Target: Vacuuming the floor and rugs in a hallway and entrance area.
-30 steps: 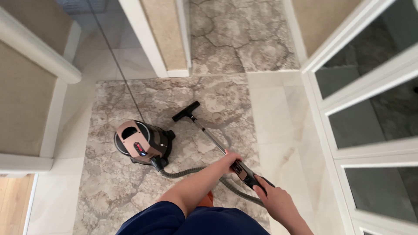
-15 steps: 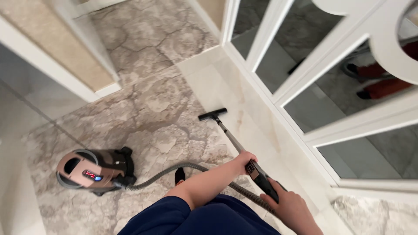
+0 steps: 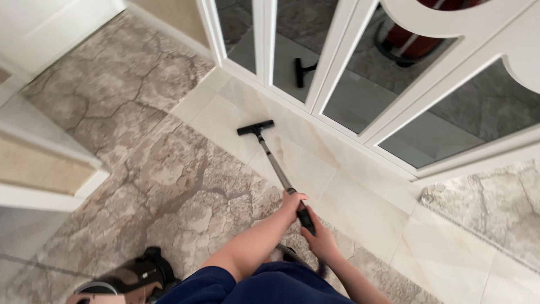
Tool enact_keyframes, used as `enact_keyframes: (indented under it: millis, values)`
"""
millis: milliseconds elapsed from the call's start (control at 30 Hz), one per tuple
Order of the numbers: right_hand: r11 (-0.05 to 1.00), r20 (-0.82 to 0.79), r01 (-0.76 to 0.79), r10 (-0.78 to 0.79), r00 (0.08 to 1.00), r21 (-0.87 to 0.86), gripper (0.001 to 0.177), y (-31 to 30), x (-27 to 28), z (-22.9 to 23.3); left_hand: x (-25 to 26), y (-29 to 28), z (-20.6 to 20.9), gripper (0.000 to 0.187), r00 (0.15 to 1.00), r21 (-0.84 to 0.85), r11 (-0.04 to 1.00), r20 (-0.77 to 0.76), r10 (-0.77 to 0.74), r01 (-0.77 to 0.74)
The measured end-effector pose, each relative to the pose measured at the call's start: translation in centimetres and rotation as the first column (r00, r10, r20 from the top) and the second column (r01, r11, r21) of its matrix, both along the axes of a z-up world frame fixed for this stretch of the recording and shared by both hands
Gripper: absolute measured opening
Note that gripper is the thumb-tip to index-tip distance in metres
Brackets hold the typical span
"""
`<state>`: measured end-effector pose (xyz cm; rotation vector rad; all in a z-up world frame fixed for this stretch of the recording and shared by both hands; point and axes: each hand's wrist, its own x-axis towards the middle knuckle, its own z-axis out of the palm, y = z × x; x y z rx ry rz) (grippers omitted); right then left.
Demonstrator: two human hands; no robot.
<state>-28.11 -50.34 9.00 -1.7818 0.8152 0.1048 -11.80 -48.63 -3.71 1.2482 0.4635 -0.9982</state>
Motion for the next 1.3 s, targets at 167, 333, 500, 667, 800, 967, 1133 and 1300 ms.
enact_keyframes:
  millis: [167,333,500,667,800,967,1133,1300]
  values:
    - [0.986,-0.031,0.038,-0.034,0.999,0.159,0.083,3.1,10.4,2.9,9.5,4.4,2.7,0.072,0.979,0.122,0.973,0.039,-0.2,0.194]
    - [0.996,0.034,0.081,-0.08,0.996,-0.048,0.084,4.9,13.8,-1.7,15.0,4.4,-2.6,0.062,0.91,0.098,0.922,0.15,-0.386,0.375]
    - [0.965,-0.138,0.063,-0.1,0.985,-0.255,0.08,8.5,7.6,1.9,9.6,6.1,-0.3,0.07,0.752,0.085,0.756,0.08,-0.654,0.649]
    - [0.963,-0.277,0.227,-0.26,0.925,-0.147,0.078,14.7,-4.0,5.6,-2.1,10.4,3.6,0.086,0.588,0.048,0.586,-0.08,-0.805,0.809]
    - [0.908,-0.187,0.365,-0.403,0.896,-0.206,0.08,22.2,-14.6,3.6,-12.0,15.1,6.2,0.091,0.436,0.043,0.434,-0.079,-0.897,0.9]
    - [0.845,-0.31,0.473,-0.532,0.788,-0.248,0.081,31.8,-24.3,6.5,-24.7,22.1,5.3,0.082,0.293,0.015,0.292,-0.039,-0.955,0.956]
    - [0.695,-0.233,0.64,-0.716,0.658,-0.327,0.078,41.9,-30.4,10.0,-33.7,28.4,6.7,0.068,0.074,-0.032,0.074,0.009,-0.997,0.997]
    - [0.616,-0.24,0.696,-0.787,0.569,-0.37,0.078,45.6,-34.0,9.1,-40.3,30.1,7.2,0.063,-0.013,-0.129,-0.022,0.065,-0.998,0.991]
